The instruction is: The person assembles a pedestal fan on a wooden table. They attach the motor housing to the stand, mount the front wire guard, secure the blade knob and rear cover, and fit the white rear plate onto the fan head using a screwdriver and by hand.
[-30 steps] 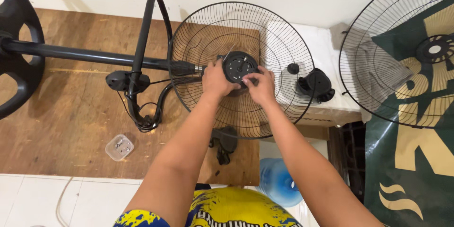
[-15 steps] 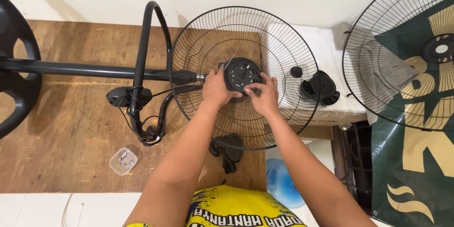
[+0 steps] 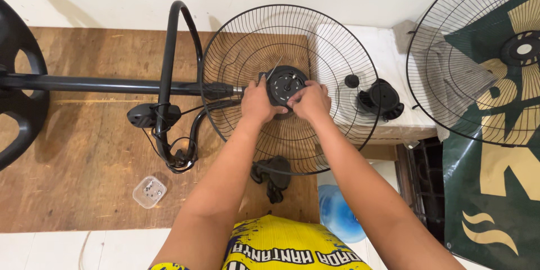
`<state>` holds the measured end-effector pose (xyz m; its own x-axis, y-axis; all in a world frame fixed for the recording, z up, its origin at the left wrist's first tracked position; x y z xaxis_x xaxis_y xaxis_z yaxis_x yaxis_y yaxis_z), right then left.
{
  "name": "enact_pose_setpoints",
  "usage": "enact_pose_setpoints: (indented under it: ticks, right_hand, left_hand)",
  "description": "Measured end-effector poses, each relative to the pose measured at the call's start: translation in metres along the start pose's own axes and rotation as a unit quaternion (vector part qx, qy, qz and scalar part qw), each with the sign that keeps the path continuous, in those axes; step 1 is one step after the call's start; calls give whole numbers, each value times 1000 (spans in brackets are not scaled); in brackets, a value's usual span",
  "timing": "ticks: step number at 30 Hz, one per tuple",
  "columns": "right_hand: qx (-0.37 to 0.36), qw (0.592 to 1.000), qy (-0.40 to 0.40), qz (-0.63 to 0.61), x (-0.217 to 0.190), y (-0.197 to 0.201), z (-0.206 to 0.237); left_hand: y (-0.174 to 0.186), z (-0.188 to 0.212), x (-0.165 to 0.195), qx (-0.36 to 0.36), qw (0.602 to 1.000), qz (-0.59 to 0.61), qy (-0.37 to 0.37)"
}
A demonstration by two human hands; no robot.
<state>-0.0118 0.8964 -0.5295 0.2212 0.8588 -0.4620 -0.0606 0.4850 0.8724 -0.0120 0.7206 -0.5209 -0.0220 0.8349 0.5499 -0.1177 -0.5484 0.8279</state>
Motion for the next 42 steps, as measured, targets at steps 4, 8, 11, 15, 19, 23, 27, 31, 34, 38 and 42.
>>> enact_pose_setpoints:
  ticks: [4, 8, 11, 15, 19, 23, 27, 31, 34, 38, 42]
  right_hand:
    - [-4, 1000, -16, 8, -6, 9, -2]
    - [-47, 997, -25, 59, -11, 15, -3]
    - [-42, 992, 8, 123, -20, 15, 0]
    - [-25, 994, 7, 103, -22, 16, 4]
    - [-6, 998, 9, 66, -18, 17, 9]
    - [32, 999, 34, 14, -5, 12, 16]
    - [72, 988, 106, -84, 10, 4, 15]
    - [82, 973, 146, -160, 30, 1, 13]
    - [84, 980, 138, -112, 42, 0, 16]
    - [42, 989, 141, 11, 42, -6, 16]
    - [23, 992, 116, -38, 42, -3, 14]
  left_hand:
    - [1, 0, 0, -7, 1000, 1, 7]
    - [0, 2, 1, -12, 1000, 2, 12]
    - [0, 6, 2, -10, 1000, 4, 13]
    - [6, 7, 8, 6, 1000, 8, 3]
    - [9, 9, 10, 0, 1000, 7, 13]
    - [0, 10, 3, 35, 999, 40, 11]
    - [-1, 6, -3, 137, 989, 63, 3]
    - [23, 18, -1, 212, 967, 108, -94]
    - [49, 41, 7, 95, 981, 166, -35]
    - [111, 67, 48, 208, 957, 179, -98]
    - [140, 74, 78, 211, 939, 192, -193]
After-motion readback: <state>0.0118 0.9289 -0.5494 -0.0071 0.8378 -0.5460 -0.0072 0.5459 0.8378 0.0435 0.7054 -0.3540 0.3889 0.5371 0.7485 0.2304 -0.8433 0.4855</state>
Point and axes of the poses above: each hand's wrist, its own z-axis away from the middle knuckle, its own y-axis out of the back of the hand, x = y × z, the point moved 5 cm from there along -z, towards the middle knuckle, and after that the axes turned 3 degrees about -y, right-handed, at the moved point
